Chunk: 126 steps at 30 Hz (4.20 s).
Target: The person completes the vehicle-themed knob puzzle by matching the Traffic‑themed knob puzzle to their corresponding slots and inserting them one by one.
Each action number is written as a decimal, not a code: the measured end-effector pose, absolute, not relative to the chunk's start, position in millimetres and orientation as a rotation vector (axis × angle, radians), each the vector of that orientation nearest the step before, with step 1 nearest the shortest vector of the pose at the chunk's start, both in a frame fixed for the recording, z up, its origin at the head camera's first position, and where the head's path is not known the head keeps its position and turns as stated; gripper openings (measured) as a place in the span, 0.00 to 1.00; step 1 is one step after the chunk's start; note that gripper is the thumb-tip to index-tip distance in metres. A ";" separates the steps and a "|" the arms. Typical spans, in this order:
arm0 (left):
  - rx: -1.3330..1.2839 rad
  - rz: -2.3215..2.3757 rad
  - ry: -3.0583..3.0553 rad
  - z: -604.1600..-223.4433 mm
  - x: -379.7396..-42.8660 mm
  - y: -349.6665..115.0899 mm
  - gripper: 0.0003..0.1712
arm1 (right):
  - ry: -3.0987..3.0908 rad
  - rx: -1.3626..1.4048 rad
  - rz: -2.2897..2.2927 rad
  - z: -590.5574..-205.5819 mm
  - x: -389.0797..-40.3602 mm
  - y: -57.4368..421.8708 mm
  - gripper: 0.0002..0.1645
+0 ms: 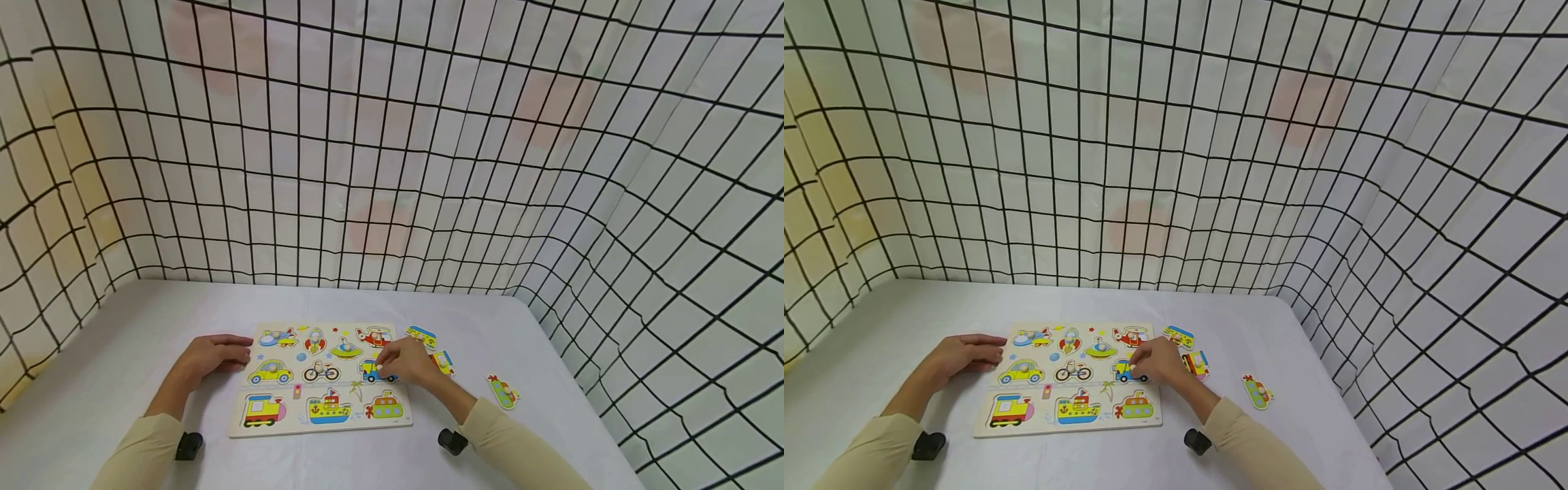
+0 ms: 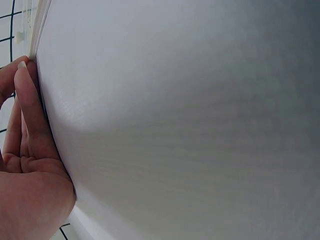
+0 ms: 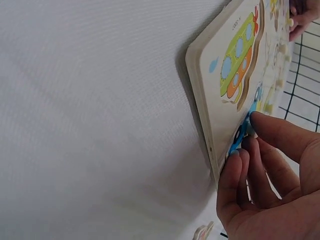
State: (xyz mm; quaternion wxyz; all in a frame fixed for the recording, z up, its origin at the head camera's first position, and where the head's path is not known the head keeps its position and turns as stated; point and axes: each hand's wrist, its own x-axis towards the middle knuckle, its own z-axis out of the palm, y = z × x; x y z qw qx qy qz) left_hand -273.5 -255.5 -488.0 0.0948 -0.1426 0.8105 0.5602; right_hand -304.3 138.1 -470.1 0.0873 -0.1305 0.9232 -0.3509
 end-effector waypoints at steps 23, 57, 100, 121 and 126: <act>-0.396 1.649 2.407 -486.2 -274.7 -256.3 0.32 | 2.829 -0.250 -1.098 -447.3 -313.7 184.1 0.15; -0.411 1.653 2.402 -489.5 -274.9 -256.9 0.32 | 2.830 0.016 -1.147 -471.9 -313.5 252.8 0.11; -0.424 1.637 2.403 -487.7 -275.2 -257.2 0.32 | 2.859 -0.104 -1.084 -444.4 -309.9 213.7 0.06; -0.435 1.665 2.394 -485.7 -273.6 -254.7 0.31 | 2.673 -0.525 -1.070 -450.3 -297.7 102.4 0.05; -0.429 1.671 2.389 -483.9 -272.9 -253.3 0.31 | 2.628 -0.573 -1.095 -454.9 -289.3 79.1 0.05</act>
